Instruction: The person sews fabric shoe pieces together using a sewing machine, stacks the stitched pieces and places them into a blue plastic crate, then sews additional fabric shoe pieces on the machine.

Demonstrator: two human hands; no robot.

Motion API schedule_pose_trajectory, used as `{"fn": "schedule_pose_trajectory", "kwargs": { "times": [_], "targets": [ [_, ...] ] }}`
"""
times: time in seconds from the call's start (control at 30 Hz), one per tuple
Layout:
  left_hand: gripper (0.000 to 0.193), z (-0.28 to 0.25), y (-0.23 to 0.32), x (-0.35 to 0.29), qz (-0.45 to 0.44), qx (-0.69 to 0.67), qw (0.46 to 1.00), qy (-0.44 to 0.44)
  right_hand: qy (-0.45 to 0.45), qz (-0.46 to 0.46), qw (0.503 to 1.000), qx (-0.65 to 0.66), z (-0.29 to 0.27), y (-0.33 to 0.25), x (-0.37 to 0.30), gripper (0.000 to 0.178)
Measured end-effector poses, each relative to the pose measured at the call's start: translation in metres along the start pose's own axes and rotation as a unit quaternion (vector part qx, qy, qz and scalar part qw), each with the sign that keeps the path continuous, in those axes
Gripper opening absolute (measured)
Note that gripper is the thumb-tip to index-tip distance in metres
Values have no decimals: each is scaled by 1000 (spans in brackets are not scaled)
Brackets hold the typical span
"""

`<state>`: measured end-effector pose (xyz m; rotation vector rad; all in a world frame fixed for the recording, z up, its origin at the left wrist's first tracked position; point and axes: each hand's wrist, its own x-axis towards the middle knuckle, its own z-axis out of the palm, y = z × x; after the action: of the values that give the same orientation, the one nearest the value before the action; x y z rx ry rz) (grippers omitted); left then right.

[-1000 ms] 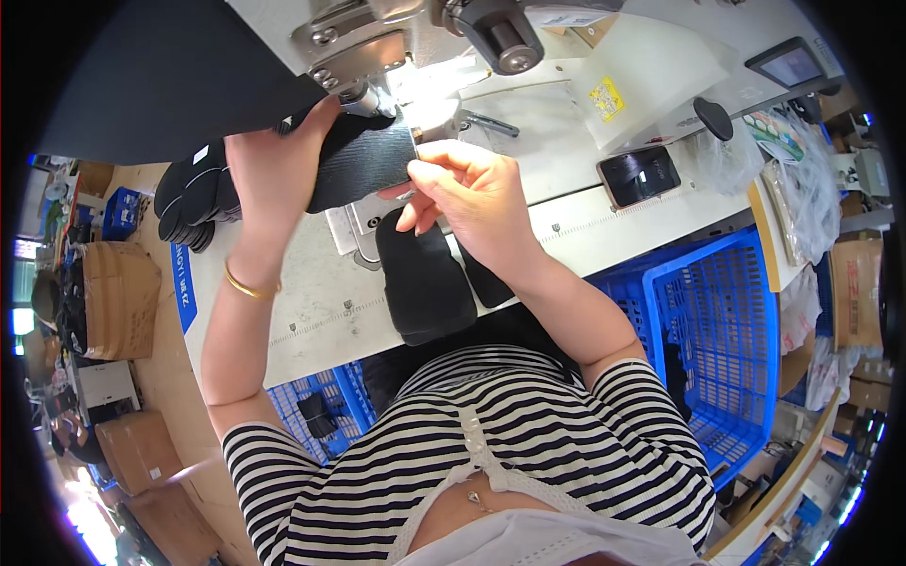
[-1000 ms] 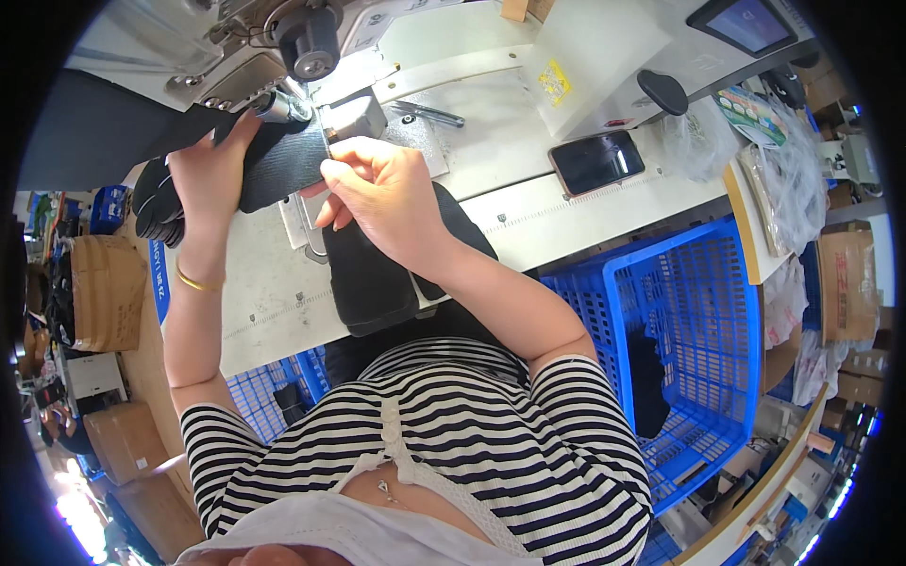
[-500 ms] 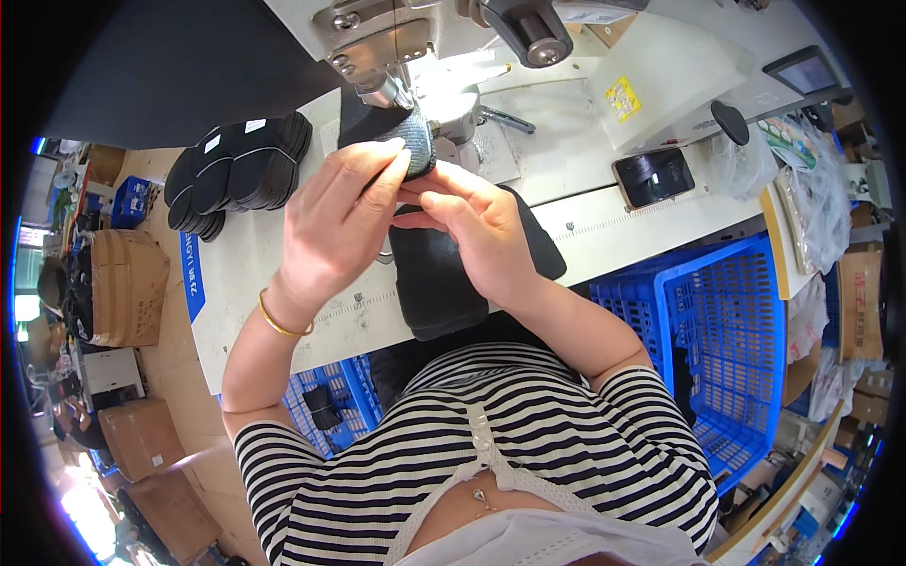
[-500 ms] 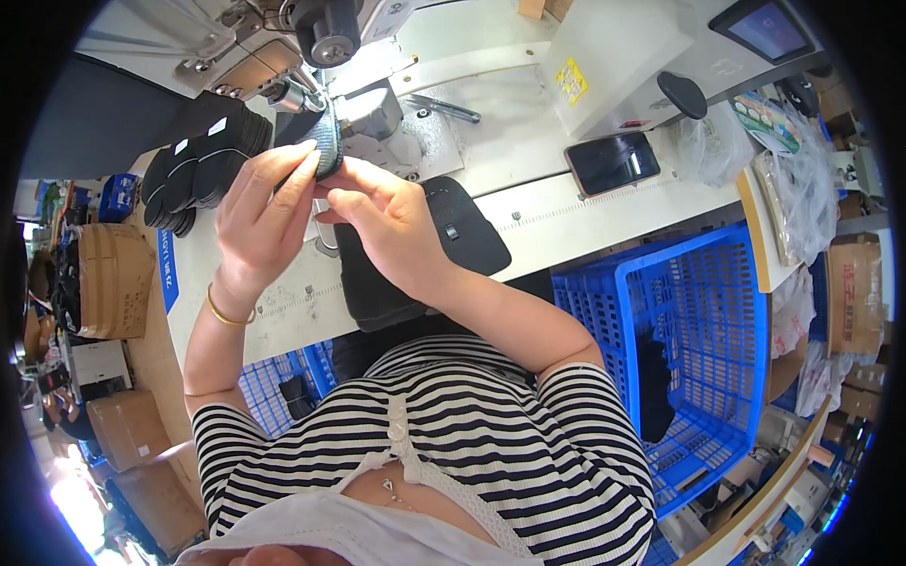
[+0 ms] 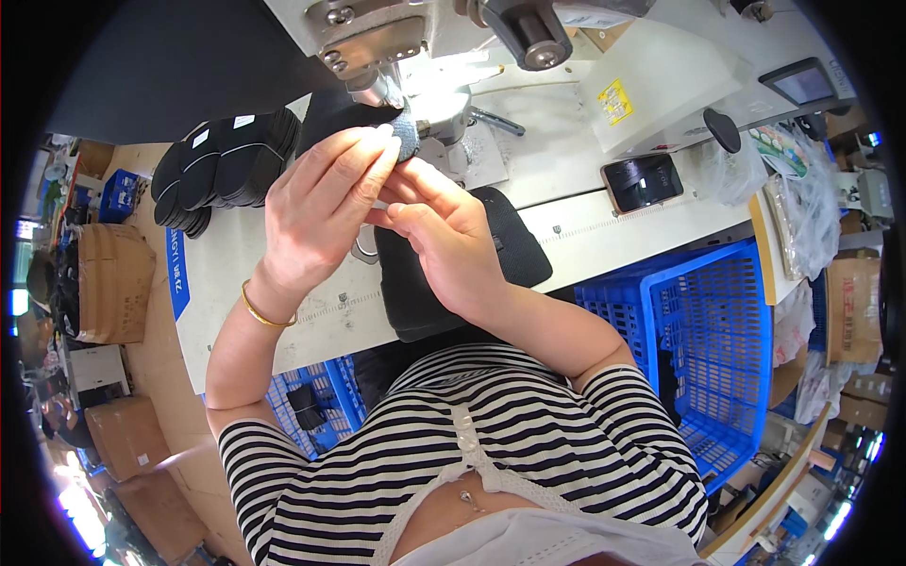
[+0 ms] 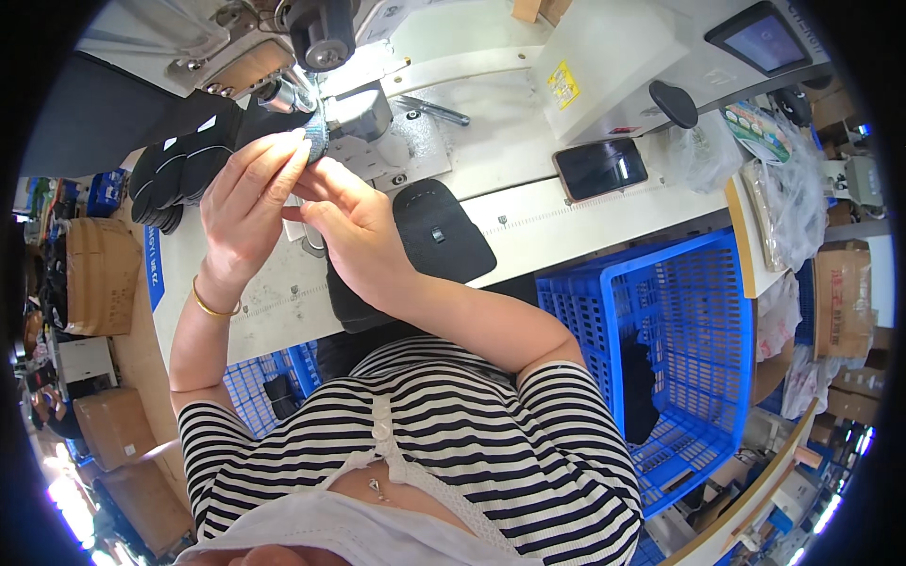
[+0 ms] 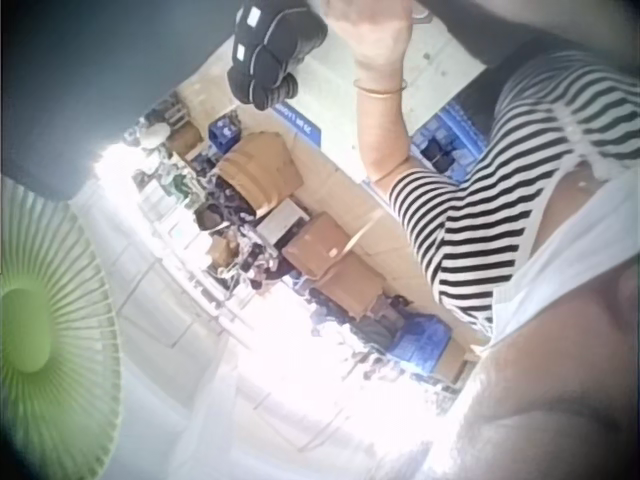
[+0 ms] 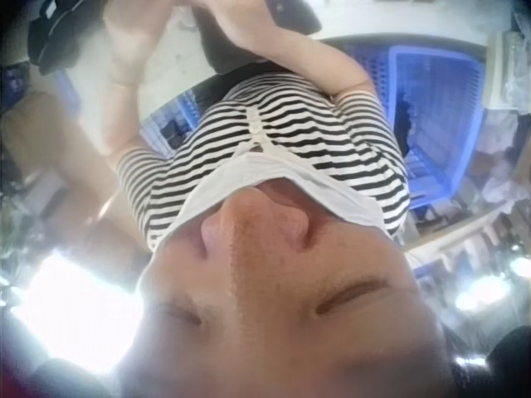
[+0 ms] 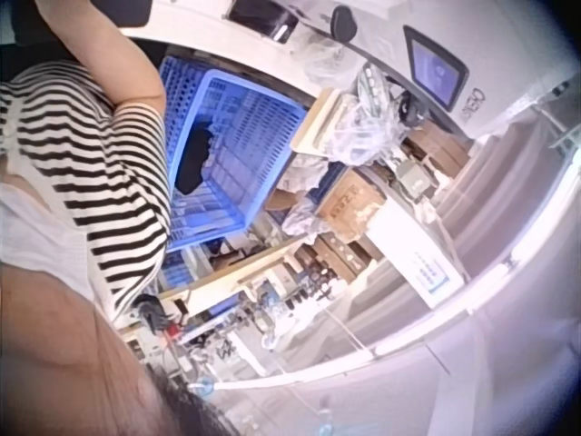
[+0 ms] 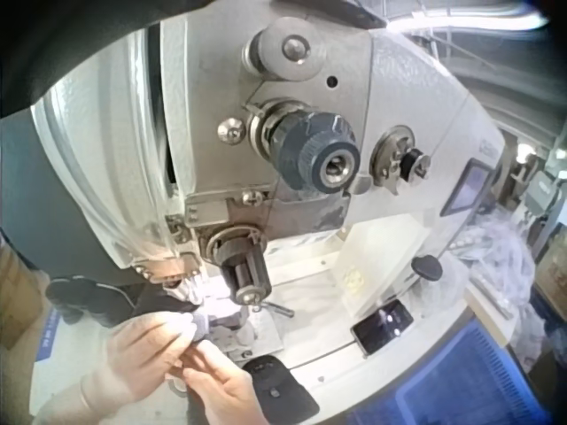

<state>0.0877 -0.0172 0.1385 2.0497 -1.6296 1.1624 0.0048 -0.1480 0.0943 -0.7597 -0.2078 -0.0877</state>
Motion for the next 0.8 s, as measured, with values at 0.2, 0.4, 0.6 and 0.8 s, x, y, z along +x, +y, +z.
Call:
{"fn": "schedule_pose_trajectory", "kwargs": {
  "times": [0.2,0.4,0.6,0.8],
  "targets": [
    [36,1,-8,8,9,20,1000,-7,8,-8,1000,12,4,1,12,53],
    [38,7,-11,9,15,42,999,-1,14,-20,1000,14,7,2,20,56],
    [31,13,0,15,-20,60,998,15,23,-7,1000,-13,6,-2,17,56],
    [30,15,3,14,-59,52,997,5,32,-1,999,-17,5,-4,16,54]
  ]
}}
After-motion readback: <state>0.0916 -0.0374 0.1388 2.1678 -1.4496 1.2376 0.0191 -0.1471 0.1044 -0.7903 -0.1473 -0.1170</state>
